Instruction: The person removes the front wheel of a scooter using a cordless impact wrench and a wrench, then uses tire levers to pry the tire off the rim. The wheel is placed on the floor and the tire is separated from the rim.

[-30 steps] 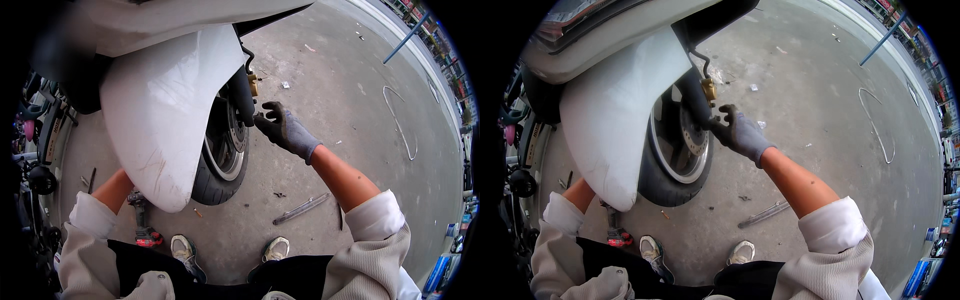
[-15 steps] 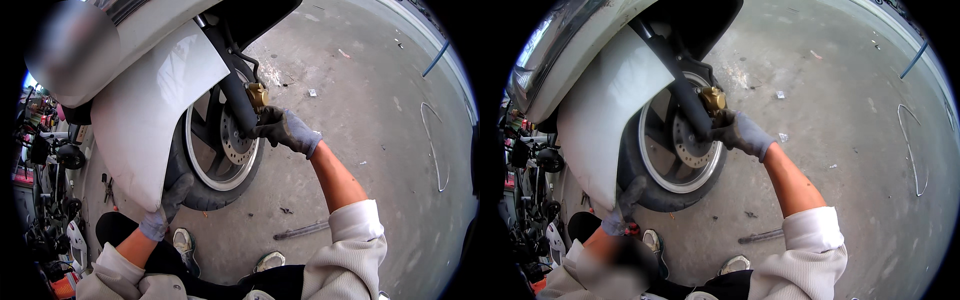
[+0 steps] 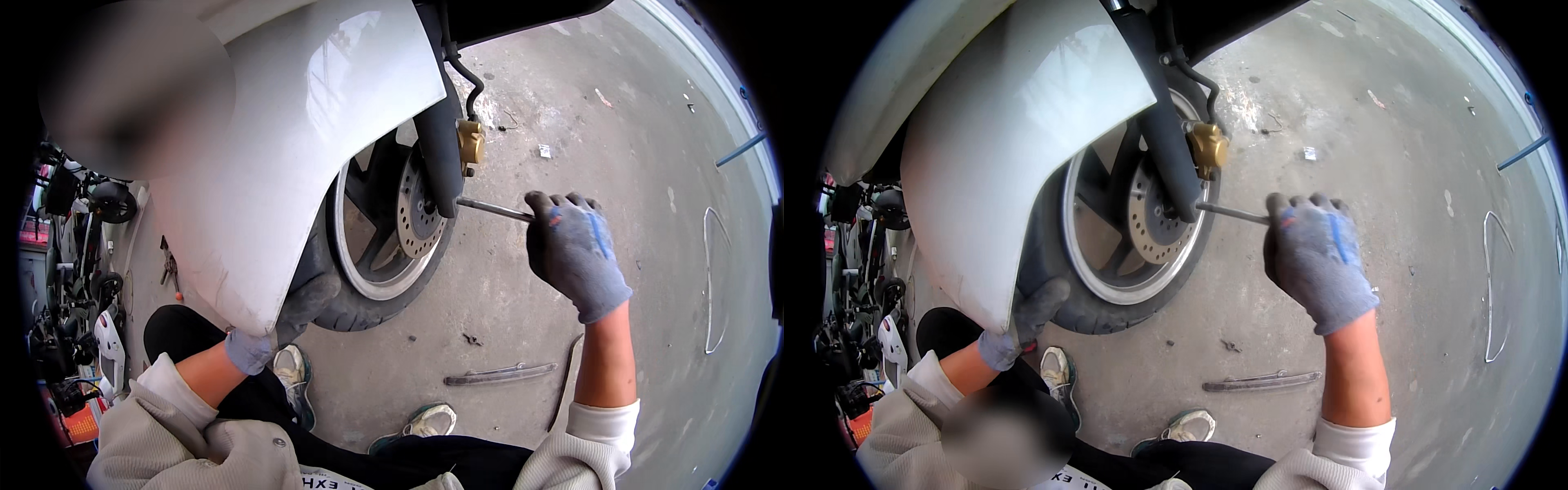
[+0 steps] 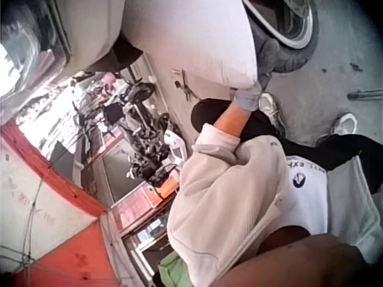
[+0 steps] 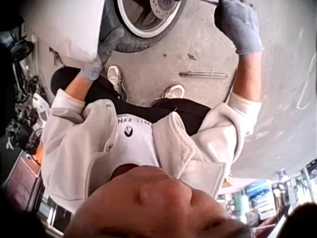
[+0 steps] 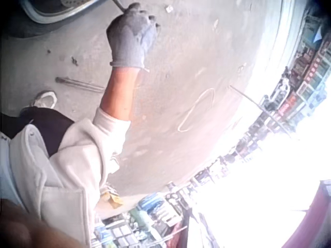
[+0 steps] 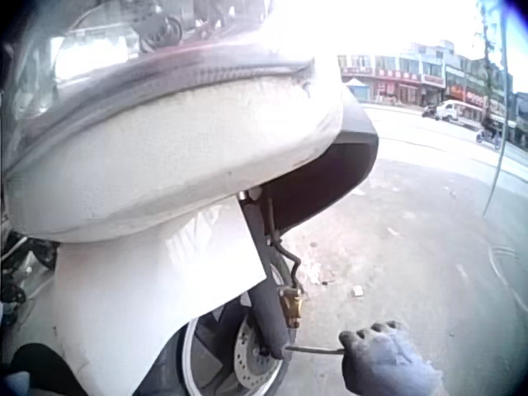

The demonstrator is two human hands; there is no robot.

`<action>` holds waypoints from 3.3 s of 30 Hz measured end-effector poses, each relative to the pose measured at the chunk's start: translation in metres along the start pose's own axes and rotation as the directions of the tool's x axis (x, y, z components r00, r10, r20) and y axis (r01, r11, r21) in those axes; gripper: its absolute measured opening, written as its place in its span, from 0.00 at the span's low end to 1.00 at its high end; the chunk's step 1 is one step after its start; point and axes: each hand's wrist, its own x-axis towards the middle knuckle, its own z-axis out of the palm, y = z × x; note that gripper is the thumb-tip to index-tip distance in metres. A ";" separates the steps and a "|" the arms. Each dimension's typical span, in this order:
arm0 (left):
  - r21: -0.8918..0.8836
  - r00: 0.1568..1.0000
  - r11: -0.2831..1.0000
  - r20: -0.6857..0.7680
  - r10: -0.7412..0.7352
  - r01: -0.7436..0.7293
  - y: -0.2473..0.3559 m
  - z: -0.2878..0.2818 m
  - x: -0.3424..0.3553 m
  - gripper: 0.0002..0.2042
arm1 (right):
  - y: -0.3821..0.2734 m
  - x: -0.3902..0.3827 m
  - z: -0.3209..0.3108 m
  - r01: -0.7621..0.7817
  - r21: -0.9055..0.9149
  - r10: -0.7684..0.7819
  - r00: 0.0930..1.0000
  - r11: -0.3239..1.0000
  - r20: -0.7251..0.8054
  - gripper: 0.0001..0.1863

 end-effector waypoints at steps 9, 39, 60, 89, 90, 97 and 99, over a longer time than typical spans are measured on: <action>0.336 0.967 0.913 -0.024 0.253 -0.231 0.011 0.018 0.010 0.31 | 0.117 -0.048 0.022 -0.640 0.096 0.587 0.747 0.763 0.312 0.12; 0.227 0.984 0.967 -0.103 0.142 -0.116 -0.012 0.018 -0.011 0.34 | -0.116 0.076 0.055 0.055 0.995 0.622 0.783 -0.080 0.007 0.42; -0.817 0.784 0.361 0.168 -0.597 0.450 -0.084 0.019 -0.042 0.38 | -0.064 0.067 0.121 -0.399 0.906 0.322 0.847 -0.141 0.423 0.16; -0.636 0.814 0.567 0.176 -0.553 0.523 -0.068 0.024 -0.041 0.33 | -0.073 0.057 0.113 -0.312 0.920 0.279 0.885 -0.238 0.373 0.10; -0.708 0.765 0.460 0.176 -0.619 0.535 -0.068 0.024 -0.037 0.33 | -0.063 0.056 0.120 -0.279 0.925 0.282 0.894 -0.258 0.349 0.10; 0.364 1.000 0.931 -0.015 -0.008 0.013 -0.071 0.029 -0.047 0.42 | 0.012 -0.011 0.236 -0.735 0.304 0.668 0.678 0.606 0.306 0.15; 0.584 0.999 0.811 -0.049 -0.016 0.042 -0.075 0.046 -0.052 0.47 | 0.013 -0.037 0.248 -0.750 0.337 0.714 0.654 0.570 0.248 0.14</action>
